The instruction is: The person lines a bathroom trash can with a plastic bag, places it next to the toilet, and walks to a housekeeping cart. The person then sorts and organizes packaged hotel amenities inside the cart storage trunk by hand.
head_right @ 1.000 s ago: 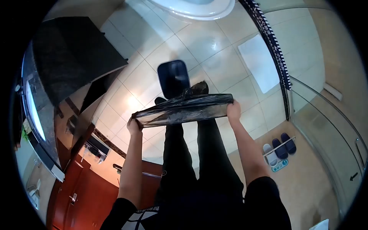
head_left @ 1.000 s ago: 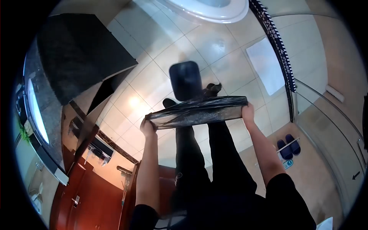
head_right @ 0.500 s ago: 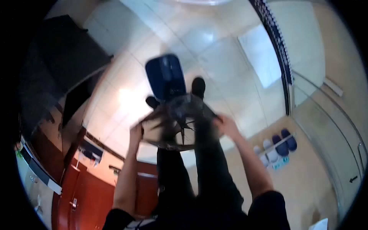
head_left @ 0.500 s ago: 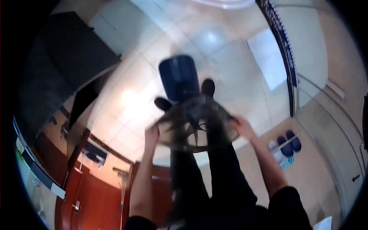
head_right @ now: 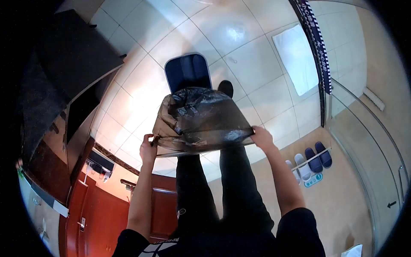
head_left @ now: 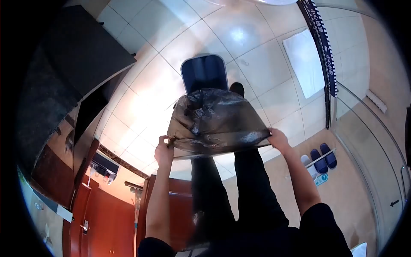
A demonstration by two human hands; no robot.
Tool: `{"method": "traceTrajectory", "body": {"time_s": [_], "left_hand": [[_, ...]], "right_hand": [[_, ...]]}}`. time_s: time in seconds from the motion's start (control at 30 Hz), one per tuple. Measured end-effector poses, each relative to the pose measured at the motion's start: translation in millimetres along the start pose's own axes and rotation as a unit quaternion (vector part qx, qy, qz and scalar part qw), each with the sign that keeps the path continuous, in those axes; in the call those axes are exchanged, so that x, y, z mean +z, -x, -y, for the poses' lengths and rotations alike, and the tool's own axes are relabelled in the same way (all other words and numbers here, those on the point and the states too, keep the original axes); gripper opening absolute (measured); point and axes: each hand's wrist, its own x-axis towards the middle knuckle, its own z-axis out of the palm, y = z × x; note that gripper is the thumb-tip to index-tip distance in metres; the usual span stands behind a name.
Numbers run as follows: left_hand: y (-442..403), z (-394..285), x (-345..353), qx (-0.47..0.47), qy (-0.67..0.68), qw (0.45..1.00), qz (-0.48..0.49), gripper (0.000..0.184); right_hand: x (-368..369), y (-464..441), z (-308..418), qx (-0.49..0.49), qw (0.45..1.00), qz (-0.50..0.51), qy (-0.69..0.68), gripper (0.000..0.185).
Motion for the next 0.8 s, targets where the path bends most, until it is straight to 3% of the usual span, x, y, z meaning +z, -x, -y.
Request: {"method": "traceTrajectory", "body": {"time_s": [0.07,0.1,0.17,0.23,0.3,0.33,0.37,0.4,0.47,0.5,0.53,0.6,0.63,0.67,0.7,0.73,0.8], "left_hand": [[-4,10,-5,0.012,-0.057,0.998,0.016,0.035],[-7,23,-2,0.034,0.006,0.999,-0.020,0.040],[-7,17,-11,0.049,0.145,0.987,-0.052,0.050],[3,-16,-15,0.127,0.356,0.926,-0.010,0.051],[34,-96,-48,0.253,0.429,0.860,0.108,0.059],[36,-105,-39,0.284,0.409,0.857,0.135,0.056],[37,-122,-38,0.350,0.396,0.840,0.125,0.057],[34,-140,-35,0.340,0.371,0.855,0.123,0.059],[8,-152,-8,0.329,0.452,0.827,0.053,0.060],[-9,-158,2,0.346,0.442,0.827,0.026,0.060],[-28,-164,11,0.361,0.431,0.827,-0.001,0.060],[-70,-160,58,0.319,0.332,0.888,-0.009,0.052],[-96,-162,85,0.238,0.312,0.918,0.054,0.046],[-119,-162,107,0.226,0.270,0.933,0.065,0.036],[-134,-150,150,0.292,0.264,0.914,-0.098,0.031],[-152,-150,167,0.253,0.218,0.939,-0.083,0.031],[-186,-153,181,0.160,0.113,0.980,0.026,0.032]], "right_hand": [[12,0,-11,0.029,0.999,0.032,0.026,0.034],[7,1,-1,0.047,0.998,0.047,-0.014,0.043],[2,14,27,-0.001,0.990,-0.092,-0.102,0.055],[21,17,62,-0.167,0.898,-0.102,-0.395,0.065],[0,37,125,-0.289,0.894,-0.013,-0.342,0.062],[-6,45,155,-0.299,0.883,0.011,-0.361,0.059],[24,35,157,-0.328,0.834,0.030,-0.442,0.053],[17,30,182,-0.359,0.853,-0.060,-0.373,0.043],[51,-4,186,-0.311,0.818,-0.133,-0.464,0.035],[57,-25,187,-0.341,0.810,-0.225,-0.421,0.032],[64,-45,188,-0.308,0.807,-0.247,-0.440,0.035],[84,-82,176,-0.242,0.858,-0.264,-0.367,0.038],[95,-97,168,-0.231,0.867,-0.291,-0.332,0.041],[107,-102,156,-0.201,0.884,-0.271,-0.323,0.043],[109,-103,153,-0.156,0.901,-0.225,-0.337,0.046],[105,-102,154,-0.111,0.914,-0.177,-0.348,0.048],[89,-94,161,-0.135,0.933,-0.162,-0.291,0.046]]}}
